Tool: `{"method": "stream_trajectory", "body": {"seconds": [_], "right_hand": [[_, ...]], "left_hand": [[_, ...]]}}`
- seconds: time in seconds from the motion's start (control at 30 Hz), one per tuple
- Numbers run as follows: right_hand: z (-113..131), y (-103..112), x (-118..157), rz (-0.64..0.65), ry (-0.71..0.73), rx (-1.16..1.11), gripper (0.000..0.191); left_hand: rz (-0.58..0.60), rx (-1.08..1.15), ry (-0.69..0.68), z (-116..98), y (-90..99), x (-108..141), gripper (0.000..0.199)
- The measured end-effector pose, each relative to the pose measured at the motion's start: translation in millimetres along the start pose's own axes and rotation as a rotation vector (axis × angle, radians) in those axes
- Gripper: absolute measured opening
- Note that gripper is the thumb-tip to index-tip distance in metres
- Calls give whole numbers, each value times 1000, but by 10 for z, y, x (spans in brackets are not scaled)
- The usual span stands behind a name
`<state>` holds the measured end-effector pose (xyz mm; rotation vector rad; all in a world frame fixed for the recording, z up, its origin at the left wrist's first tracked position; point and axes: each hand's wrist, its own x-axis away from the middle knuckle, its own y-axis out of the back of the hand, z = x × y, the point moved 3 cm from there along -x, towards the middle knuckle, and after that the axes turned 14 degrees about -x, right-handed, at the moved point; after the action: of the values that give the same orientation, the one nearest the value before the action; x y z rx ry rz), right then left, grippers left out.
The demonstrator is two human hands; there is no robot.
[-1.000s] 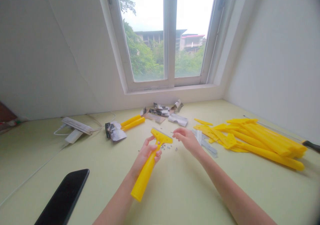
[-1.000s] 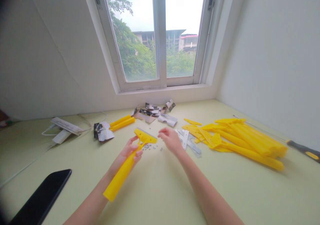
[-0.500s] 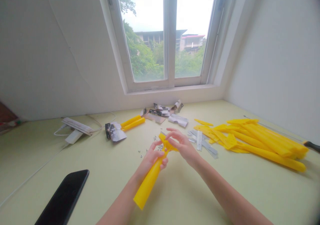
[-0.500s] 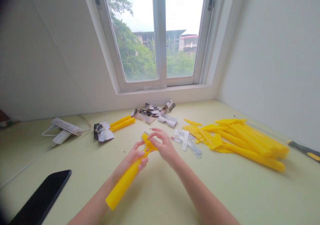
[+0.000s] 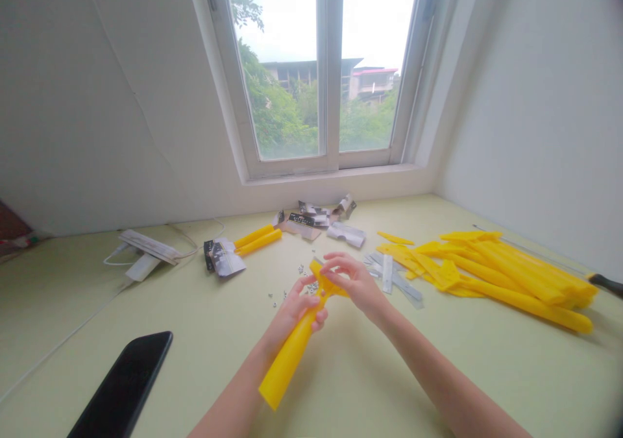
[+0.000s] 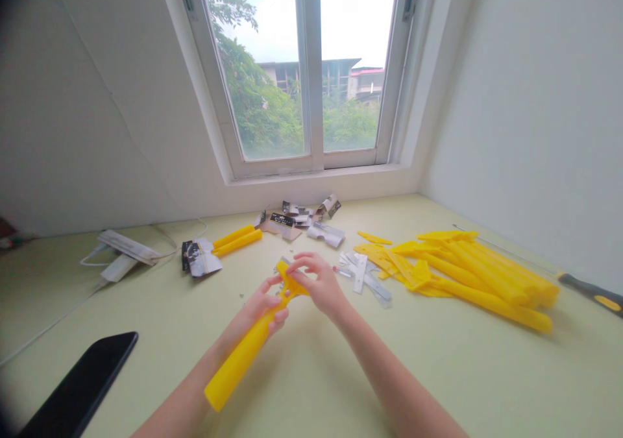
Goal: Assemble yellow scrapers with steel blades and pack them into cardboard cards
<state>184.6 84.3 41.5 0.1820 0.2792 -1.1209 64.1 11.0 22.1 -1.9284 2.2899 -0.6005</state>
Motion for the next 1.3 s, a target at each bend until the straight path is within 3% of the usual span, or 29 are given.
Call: {"method": "stream_trajectory", "body": {"seconds": [0.5, 0.83, 0.97, 1.17, 1.3], "right_hand": [[170, -87, 96, -98, 247, 293, 13], [123, -83, 66, -81, 188, 205, 12], [68, 94, -23, -147, 103, 245, 19], [-167, 605, -84, -231, 51, 928, 15], [-272, 759, -90, -203, -23, 1032, 10]], "left_hand": [[5, -79, -65, 15, 20, -26, 39], [-1, -64, -54, 13, 7, -15, 39], [-49, -44, -73, -12, 20, -6, 40], [-179, 8, -52, -65, 120, -17, 45], [-209, 48, -50, -103, 186, -25, 48]]}}
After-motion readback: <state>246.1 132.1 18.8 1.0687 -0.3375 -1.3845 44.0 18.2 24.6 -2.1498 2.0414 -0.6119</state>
